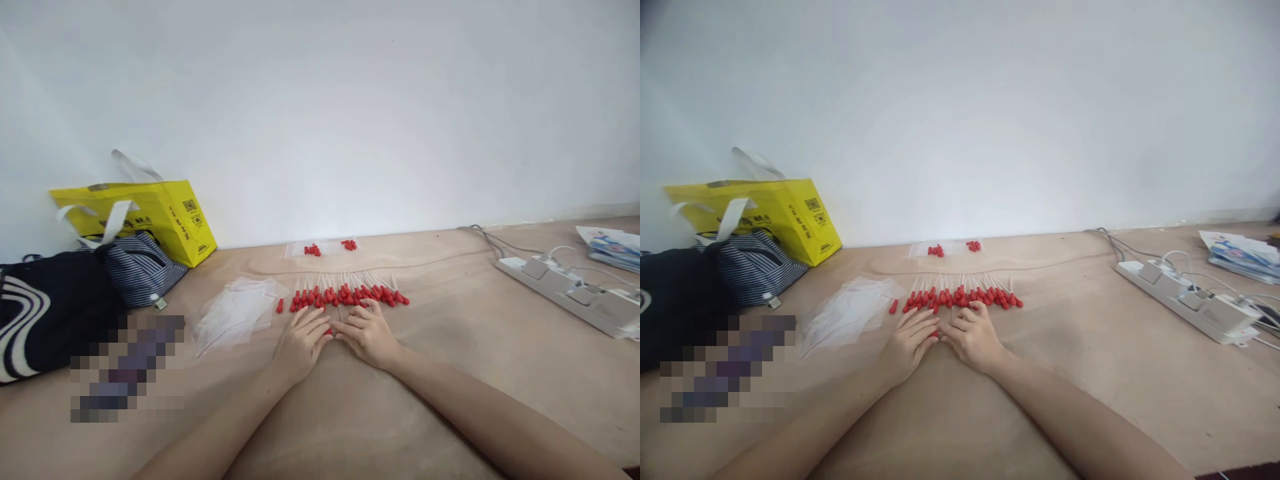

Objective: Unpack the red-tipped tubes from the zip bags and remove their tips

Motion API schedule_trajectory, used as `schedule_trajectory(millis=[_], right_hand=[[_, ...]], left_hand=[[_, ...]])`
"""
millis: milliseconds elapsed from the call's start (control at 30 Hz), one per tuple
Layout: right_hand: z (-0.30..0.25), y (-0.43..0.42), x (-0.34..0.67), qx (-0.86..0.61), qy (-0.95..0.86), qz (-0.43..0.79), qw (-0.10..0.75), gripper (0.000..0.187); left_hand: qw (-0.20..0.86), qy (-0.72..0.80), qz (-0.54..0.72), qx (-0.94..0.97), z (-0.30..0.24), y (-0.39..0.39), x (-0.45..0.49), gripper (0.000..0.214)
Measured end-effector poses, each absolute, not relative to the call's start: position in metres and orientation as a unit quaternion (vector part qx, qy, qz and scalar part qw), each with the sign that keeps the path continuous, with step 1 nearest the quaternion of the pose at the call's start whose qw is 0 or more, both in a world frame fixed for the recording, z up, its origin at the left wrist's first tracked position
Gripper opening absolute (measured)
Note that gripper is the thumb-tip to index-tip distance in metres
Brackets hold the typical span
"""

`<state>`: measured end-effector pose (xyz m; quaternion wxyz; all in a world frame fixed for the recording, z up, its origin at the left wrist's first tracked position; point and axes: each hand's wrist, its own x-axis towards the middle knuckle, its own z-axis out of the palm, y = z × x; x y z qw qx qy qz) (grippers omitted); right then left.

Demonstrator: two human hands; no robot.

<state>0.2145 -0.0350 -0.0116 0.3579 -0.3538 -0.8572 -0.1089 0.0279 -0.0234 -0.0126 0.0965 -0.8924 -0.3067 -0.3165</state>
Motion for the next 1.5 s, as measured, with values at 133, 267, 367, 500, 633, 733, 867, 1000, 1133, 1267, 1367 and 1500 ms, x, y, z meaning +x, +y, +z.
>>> schedule_trajectory(millis=[133,267,367,500,633,733,867,1000,1133,1267,1367,1500], right_hand=[[-0.012,-0.037,0.215,-0.336,-0.86,-0.118,0.366,0.022],[-0.01,-0.04,0.216,-0.336,-0.86,-0.105,0.369,0.024],[-0.01,-0.042,0.217,-0.337,-0.863,-0.091,0.364,0.023],[-0.011,-0.044,0.218,-0.335,-0.865,-0.096,0.361,0.022],[-0.011,-0.045,0.218,-0.334,-0.865,-0.092,0.362,0.021],[-0.011,-0.046,0.217,-0.338,-0.865,-0.081,0.363,0.021],[-0.011,-0.046,0.22,-0.342,-0.863,-0.079,0.363,0.02],[-0.015,-0.044,0.226,-0.382,-0.853,-0.076,0.348,0.02],[-0.024,-0.039,0.228,-0.434,-0.834,-0.029,0.34,0.025],[-0.033,-0.033,0.226,-0.46,-0.808,0.038,0.366,0.034],[-0.035,-0.03,0.224,-0.466,-0.797,0.055,0.381,0.033],[-0.034,-0.027,0.222,-0.471,-0.78,0.069,0.407,0.026]], left_hand=[[0.109,-0.288,-0.32,-0.896,-0.011,-0.026,0.028,0.019],[0.093,-0.278,-0.3,-0.908,-0.007,-0.029,0.027,0.018],[0.084,-0.273,-0.294,-0.912,-0.006,-0.029,0.026,0.019],[0.072,-0.274,-0.296,-0.912,-0.006,-0.031,0.025,0.019],[0.066,-0.275,-0.302,-0.91,-0.006,-0.033,0.025,0.02],[0.06,-0.279,-0.3,-0.91,-0.006,-0.033,0.025,0.021],[0.054,-0.28,-0.302,-0.91,-0.008,-0.031,0.021,0.023],[0.067,-0.316,-0.301,-0.897,-0.007,-0.031,0.013,0.023],[0.061,-0.4,-0.335,-0.851,-0.004,-0.03,0.003,0.021],[0.036,-0.507,-0.364,-0.78,-0.004,-0.022,-0.012,0.021],[0.006,-0.561,-0.341,-0.755,-0.004,-0.014,-0.024,0.023],[-0.024,-0.604,-0.334,-0.723,-0.004,-0.007,-0.029,0.019]])
